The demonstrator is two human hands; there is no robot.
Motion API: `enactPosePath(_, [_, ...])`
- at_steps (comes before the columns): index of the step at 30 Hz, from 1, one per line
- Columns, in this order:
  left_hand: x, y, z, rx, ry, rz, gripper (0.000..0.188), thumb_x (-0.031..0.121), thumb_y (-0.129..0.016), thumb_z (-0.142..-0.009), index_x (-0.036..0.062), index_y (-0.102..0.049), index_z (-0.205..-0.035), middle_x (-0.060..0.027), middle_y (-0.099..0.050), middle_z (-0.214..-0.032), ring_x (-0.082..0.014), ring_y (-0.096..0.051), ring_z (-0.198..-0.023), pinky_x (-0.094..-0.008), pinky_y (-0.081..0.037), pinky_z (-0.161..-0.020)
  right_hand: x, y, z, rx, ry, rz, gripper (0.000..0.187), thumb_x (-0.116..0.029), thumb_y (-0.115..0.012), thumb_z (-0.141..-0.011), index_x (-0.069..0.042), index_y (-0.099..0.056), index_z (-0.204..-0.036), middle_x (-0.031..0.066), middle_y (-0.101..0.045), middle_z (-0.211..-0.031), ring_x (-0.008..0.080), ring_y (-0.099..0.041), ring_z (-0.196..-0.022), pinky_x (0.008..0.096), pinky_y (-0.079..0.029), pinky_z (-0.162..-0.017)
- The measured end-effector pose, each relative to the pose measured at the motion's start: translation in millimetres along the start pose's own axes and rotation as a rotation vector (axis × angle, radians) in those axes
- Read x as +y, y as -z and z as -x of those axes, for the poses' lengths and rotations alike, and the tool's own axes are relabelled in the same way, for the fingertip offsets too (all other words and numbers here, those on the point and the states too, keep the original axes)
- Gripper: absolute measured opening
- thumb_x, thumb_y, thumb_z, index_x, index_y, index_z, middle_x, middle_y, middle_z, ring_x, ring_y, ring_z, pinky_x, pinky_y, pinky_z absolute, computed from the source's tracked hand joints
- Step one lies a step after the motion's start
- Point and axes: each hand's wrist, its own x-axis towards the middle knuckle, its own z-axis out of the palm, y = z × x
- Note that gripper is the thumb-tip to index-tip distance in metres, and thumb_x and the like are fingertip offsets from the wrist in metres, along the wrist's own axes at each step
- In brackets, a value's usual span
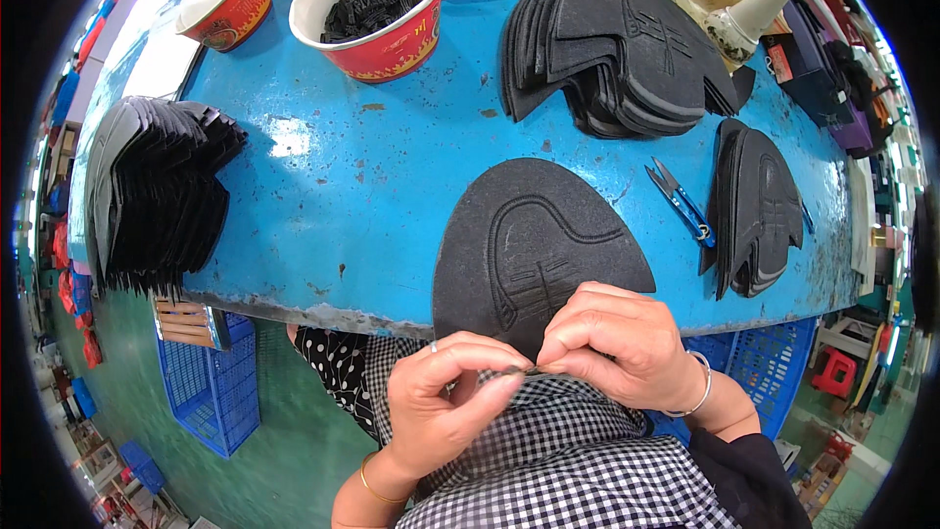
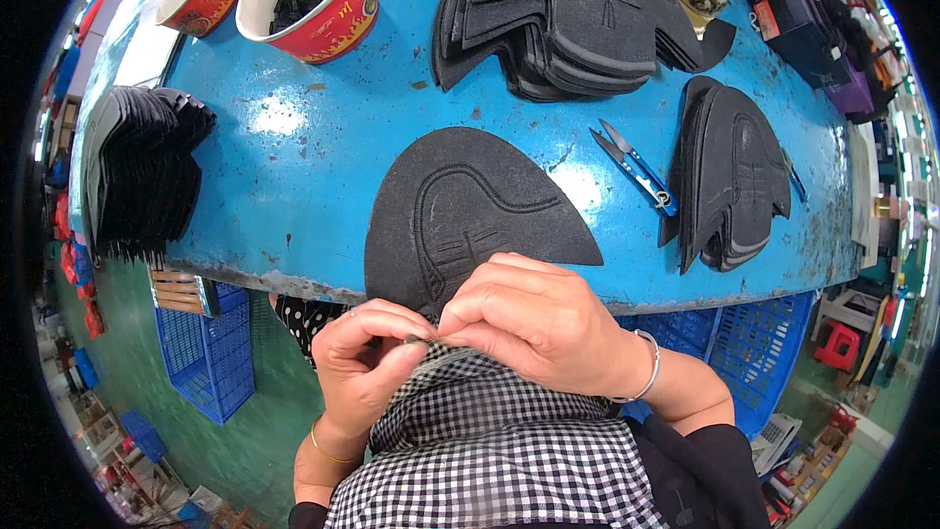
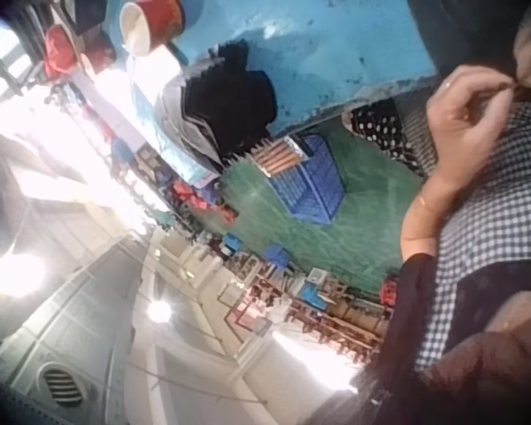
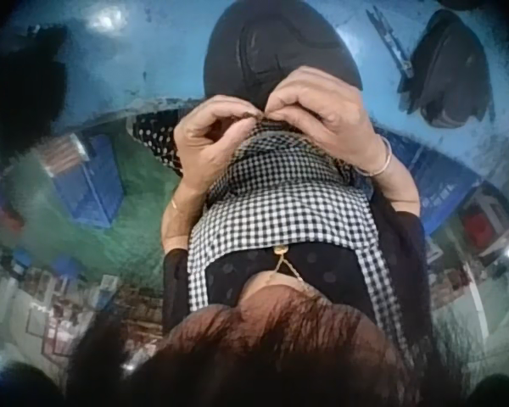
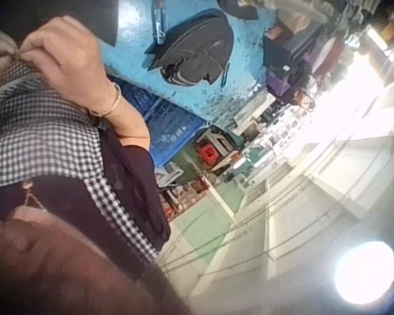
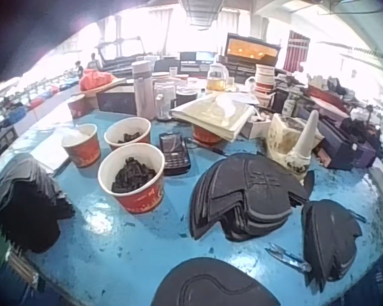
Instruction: Manually attaching and pressing small black components into the grooves of a shoe upper.
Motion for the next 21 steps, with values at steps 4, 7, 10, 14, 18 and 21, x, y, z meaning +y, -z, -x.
enactPosePath(4, [-5,9,-9,0.218,-0.167,-0.005,0.017,-0.010,-0.068,-0.080,0.0028,-0.070,-0.090,-0.0081,-0.072,-0.096,-0.0027,-0.053,-0.061,-0.0178,-0.038,-0.052,10,14,0,0.095,-0.074,0.202,0.009,-0.004,-0.077,-0.077,-0.004,-0.070,-0.083,0.0062,-0.068,-0.080,0.0229,-0.066,-0.077,0.0328,-0.052,-0.069])
enactPosePath(7, [-3,17,-10,0.193,-0.170,-0.230,0.022,-0.011,-0.071,-0.076,0.0051,-0.071,-0.092,-0.0057,-0.072,-0.097,-0.0050,-0.058,-0.063,-0.0175,-0.039,-0.051,32,13,1,0.187,-0.012,0.407,0.010,-0.006,-0.078,-0.075,-0.007,-0.071,-0.083,0.0023,-0.068,-0.083,0.0210,-0.062,-0.080,0.0328,-0.049,-0.072])
enactPosePath(10, [-1,14,-14,0.077,-0.234,-0.469,0.026,-0.009,-0.075,-0.073,0.0076,-0.071,-0.093,-0.0046,-0.072,-0.096,-0.0096,-0.065,-0.067,-0.0199,-0.046,-0.051,35,5,-2,0.195,-0.013,0.430,0.010,-0.009,-0.079,-0.074,-0.010,-0.072,-0.082,-0.0021,-0.067,-0.088,0.0192,-0.058,-0.085,0.0330,-0.043,-0.078])
enactPosePath(14, [-16,10,-16,0.047,-0.441,-0.620,0.027,-0.002,-0.079,-0.071,0.0093,-0.071,-0.094,-0.0055,-0.071,-0.093,-0.0173,-0.070,-0.075,-0.0273,-0.056,-0.058,37,-3,-2,0.209,-0.037,0.454,0.009,-0.013,-0.078,-0.075,-0.012,-0.072,-0.082,-0.0050,-0.066,-0.092,0.0181,-0.055,-0.090,0.0335,-0.038,-0.082])
enactPosePath(18, [-19,8,-18,0.029,-0.545,-0.783,0.026,0.002,-0.079,-0.071,0.0111,-0.071,-0.094,-0.0024,-0.073,-0.099,-0.0127,-0.065,-0.065,-0.0246,-0.052,-0.053,38,-2,-2,0.177,-0.037,0.508,0.009,-0.013,-0.078,-0.076,-0.012,-0.072,-0.081,-0.0043,-0.066,-0.093,0.0182,-0.055,-0.090,0.0341,-0.039,-0.081])
enactPosePath(21, [-11,7,-20,-0.023,-0.535,-0.891,0.024,0.004,-0.078,-0.070,0.0114,-0.071,-0.092,-0.0017,-0.074,-0.105,-0.0107,-0.060,-0.059,-0.0228,-0.048,-0.050,38,-1,-2,0.164,-0.039,0.516,0.008,-0.013,-0.078,-0.076,-0.012,-0.071,-0.081,-0.0035,-0.066,-0.094,0.0183,-0.055,-0.091,0.0344,-0.038,-0.081])
